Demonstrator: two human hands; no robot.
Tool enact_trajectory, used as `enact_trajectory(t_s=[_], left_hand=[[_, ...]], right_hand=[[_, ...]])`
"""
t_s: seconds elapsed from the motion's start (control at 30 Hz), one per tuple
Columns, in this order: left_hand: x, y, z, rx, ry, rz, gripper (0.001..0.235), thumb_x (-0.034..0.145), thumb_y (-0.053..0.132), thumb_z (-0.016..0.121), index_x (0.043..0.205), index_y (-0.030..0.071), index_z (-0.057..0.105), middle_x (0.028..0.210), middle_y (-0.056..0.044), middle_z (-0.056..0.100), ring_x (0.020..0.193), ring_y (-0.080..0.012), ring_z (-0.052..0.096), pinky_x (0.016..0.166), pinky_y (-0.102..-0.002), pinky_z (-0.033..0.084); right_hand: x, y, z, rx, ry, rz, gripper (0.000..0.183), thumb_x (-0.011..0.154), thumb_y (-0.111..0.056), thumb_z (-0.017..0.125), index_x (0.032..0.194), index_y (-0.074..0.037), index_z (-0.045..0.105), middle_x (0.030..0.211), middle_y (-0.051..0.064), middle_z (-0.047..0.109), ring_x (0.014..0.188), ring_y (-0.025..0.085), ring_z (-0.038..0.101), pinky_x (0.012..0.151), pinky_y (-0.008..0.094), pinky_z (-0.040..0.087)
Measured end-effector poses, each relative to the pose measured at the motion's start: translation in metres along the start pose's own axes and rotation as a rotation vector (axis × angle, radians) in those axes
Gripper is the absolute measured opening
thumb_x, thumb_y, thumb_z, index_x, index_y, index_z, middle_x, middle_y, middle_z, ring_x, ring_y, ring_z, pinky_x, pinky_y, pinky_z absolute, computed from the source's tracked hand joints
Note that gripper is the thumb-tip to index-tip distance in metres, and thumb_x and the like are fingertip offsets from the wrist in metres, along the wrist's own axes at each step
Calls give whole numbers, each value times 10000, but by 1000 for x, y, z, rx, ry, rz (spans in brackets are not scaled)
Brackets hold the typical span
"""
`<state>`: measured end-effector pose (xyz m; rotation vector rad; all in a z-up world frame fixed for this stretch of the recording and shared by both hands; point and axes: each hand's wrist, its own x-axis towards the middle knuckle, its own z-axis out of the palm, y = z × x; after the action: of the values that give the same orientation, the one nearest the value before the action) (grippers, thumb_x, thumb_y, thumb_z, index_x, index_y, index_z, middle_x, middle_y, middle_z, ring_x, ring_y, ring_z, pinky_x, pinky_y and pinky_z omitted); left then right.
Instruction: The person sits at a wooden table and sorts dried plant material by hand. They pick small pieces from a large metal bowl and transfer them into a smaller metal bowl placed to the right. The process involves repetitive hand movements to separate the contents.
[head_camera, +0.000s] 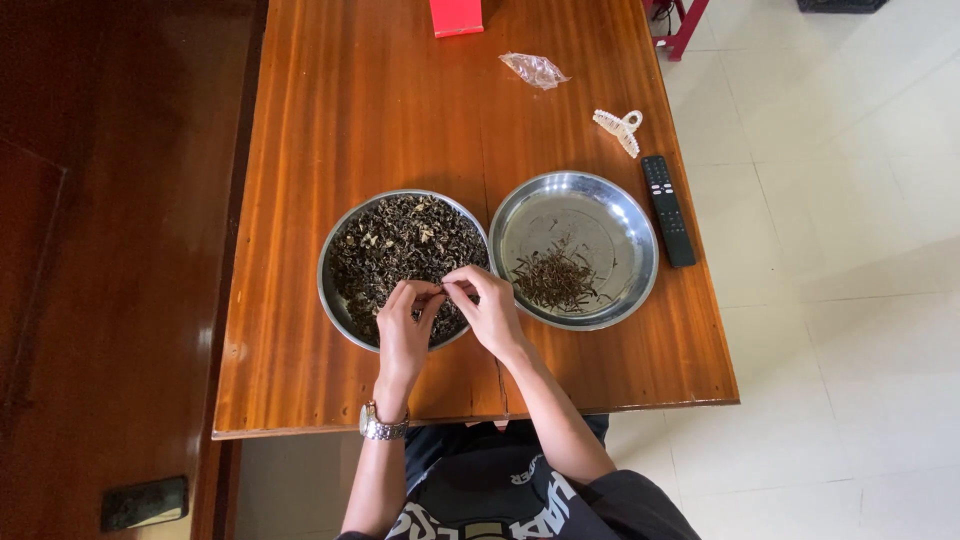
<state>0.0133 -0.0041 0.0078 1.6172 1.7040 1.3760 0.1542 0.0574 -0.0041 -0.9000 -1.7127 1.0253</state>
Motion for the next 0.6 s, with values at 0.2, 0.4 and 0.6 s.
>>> enact_trajectory(t_s=[0.2, 0.4, 0.6], left_hand=[[0, 1, -3, 27, -10, -4, 66, 979, -1, 676, 1044, 9, 683, 990, -99, 654, 867, -217, 719, 755, -317, 605], [2, 1, -6, 68, -25, 18, 49, 991, -6, 658, 1038, 3, 666, 964, -105, 614, 834, -214, 668, 722, -318, 578], [2, -4, -7, 228, -69, 66, 50, 1015, 66, 658, 1004, 19, 644, 955, -84, 594, 842, -216, 677, 719, -309, 588]], right_hand=[[2, -2, -1, -23, 18, -19, 83, 978, -32, 687, 1030, -53, 748, 922, 122, 761, 833, 218, 741, 731, 324, 634], [1, 12, 1, -70, 39, -39, 74, 980, -56, 699, 1036, -61, 746, 920, 116, 762, 834, 223, 749, 728, 321, 635], [-2, 28, -3, -216, 102, -86, 85, 987, -71, 694, 1043, -88, 756, 927, 105, 758, 848, 243, 743, 751, 343, 636]])
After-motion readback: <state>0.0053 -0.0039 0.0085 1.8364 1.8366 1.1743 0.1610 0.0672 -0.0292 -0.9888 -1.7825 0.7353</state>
